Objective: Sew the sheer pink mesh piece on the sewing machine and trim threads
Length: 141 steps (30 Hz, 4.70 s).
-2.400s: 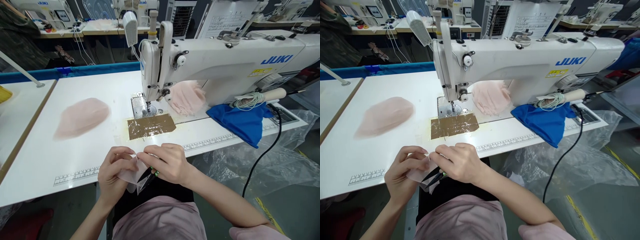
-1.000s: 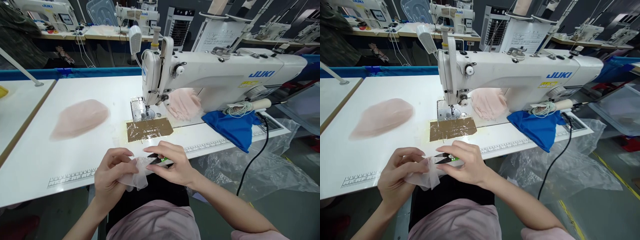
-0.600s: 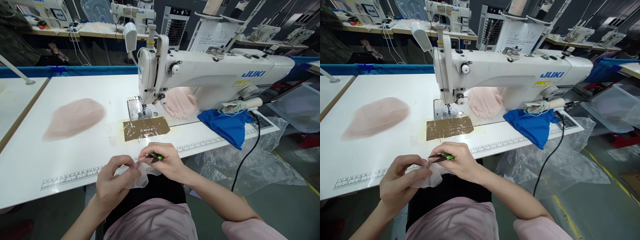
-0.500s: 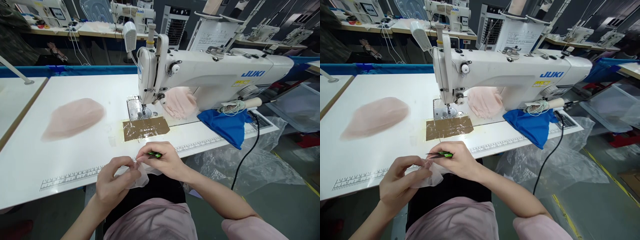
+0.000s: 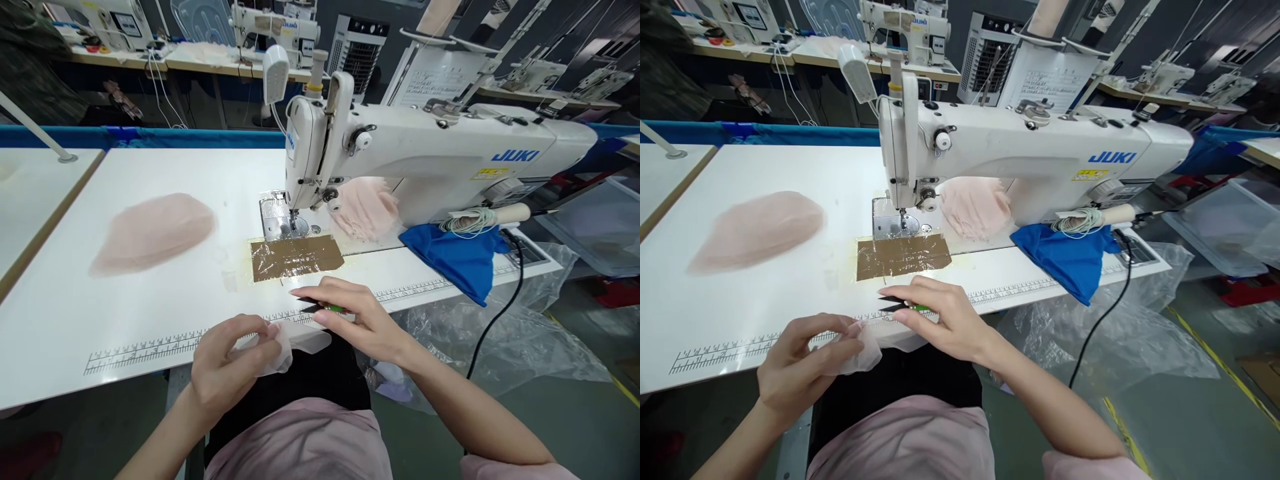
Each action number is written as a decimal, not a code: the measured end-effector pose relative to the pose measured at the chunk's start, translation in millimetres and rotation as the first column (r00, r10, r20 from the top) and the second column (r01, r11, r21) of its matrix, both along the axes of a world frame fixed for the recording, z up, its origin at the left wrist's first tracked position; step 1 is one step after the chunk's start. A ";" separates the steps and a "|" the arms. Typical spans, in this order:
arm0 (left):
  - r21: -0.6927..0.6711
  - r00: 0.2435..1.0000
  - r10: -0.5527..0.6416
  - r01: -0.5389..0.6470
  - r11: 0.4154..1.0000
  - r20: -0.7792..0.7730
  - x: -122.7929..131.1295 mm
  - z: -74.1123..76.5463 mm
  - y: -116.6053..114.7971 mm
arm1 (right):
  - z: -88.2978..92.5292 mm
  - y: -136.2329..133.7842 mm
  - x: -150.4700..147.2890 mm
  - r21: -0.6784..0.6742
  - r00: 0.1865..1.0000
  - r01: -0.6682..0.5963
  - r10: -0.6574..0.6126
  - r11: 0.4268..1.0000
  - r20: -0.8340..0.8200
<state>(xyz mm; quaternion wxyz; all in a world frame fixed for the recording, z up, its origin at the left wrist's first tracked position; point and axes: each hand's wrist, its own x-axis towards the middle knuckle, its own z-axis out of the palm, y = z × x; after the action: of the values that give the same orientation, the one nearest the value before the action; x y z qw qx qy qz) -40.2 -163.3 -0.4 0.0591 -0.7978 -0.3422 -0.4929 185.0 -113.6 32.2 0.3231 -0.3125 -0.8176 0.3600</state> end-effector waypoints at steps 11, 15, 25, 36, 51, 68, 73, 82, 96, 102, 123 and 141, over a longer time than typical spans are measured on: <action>-0.020 1.000 -0.028 0.028 0.999 0.010 0.0 0.7 -3.6 | -9.3 -3.3 -5.3 0.240 0.995 -0.087 0.071 0.967 0.077; -0.015 0.999 -0.034 0.034 0.999 -0.014 -0.7 3.4 -3.4 | -6.1 -2.3 -3.5 0.232 0.998 -0.055 0.044 0.971 0.051; -0.012 0.999 -0.044 0.044 0.999 0.005 -0.9 1.0 -2.7 | -5.1 -1.3 -2.6 0.269 0.993 -0.085 0.059 0.959 0.105; 0.023 0.999 -0.029 0.029 0.999 0.016 4.8 4.7 -1.6 | -2.3 -0.2 -7.6 0.264 0.985 -0.119 0.080 0.957 0.155; -0.024 0.997 -0.056 0.058 0.998 0.059 7.8 7.3 -1.7 | -3.4 0.0 -9.6 0.302 0.986 -0.125 0.083 0.945 0.148; -0.012 0.997 -0.049 0.049 0.999 0.054 7.9 9.7 -1.9 | -4.7 -1.6 -10.1 0.313 0.989 -0.104 0.064 0.944 0.135; -0.027 0.997 -0.045 0.047 0.999 0.065 9.5 13.3 -1.0 | -6.4 -1.3 -9.6 0.312 0.992 -0.097 0.065 0.945 0.110; 0.009 0.997 -0.040 0.040 0.999 0.069 6.4 8.5 -1.2 | 2.4 -1.6 -7.7 0.129 0.997 -0.026 0.016 0.991 0.077; 0.192 0.979 -0.078 0.114 0.975 -0.187 2.4 13.0 -1.3 | -0.4 -17.8 -22.5 0.068 0.987 0.065 -0.054 0.996 -0.151; 0.223 0.964 -0.089 0.147 0.964 -0.251 4.0 14.5 -2.0 | -6.7 -12.6 -29.7 -0.133 0.966 -0.098 0.062 0.986 -0.250; 0.220 0.959 -0.055 0.120 0.968 -0.278 -1.6 7.0 -2.5 | -10.7 -35.1 -16.6 0.531 0.953 0.084 -0.224 0.843 0.205; 0.205 0.958 -0.056 0.117 0.972 -0.281 1.2 5.7 -1.8 | -12.2 -31.6 -21.1 0.568 0.950 0.093 -0.244 0.818 0.197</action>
<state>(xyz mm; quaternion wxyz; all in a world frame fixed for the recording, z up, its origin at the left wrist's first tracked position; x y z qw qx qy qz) -39.0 -165.2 5.2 0.1718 -0.8610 -0.2388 -0.4149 164.0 -145.3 20.1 0.3199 -0.3220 -0.8904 0.0342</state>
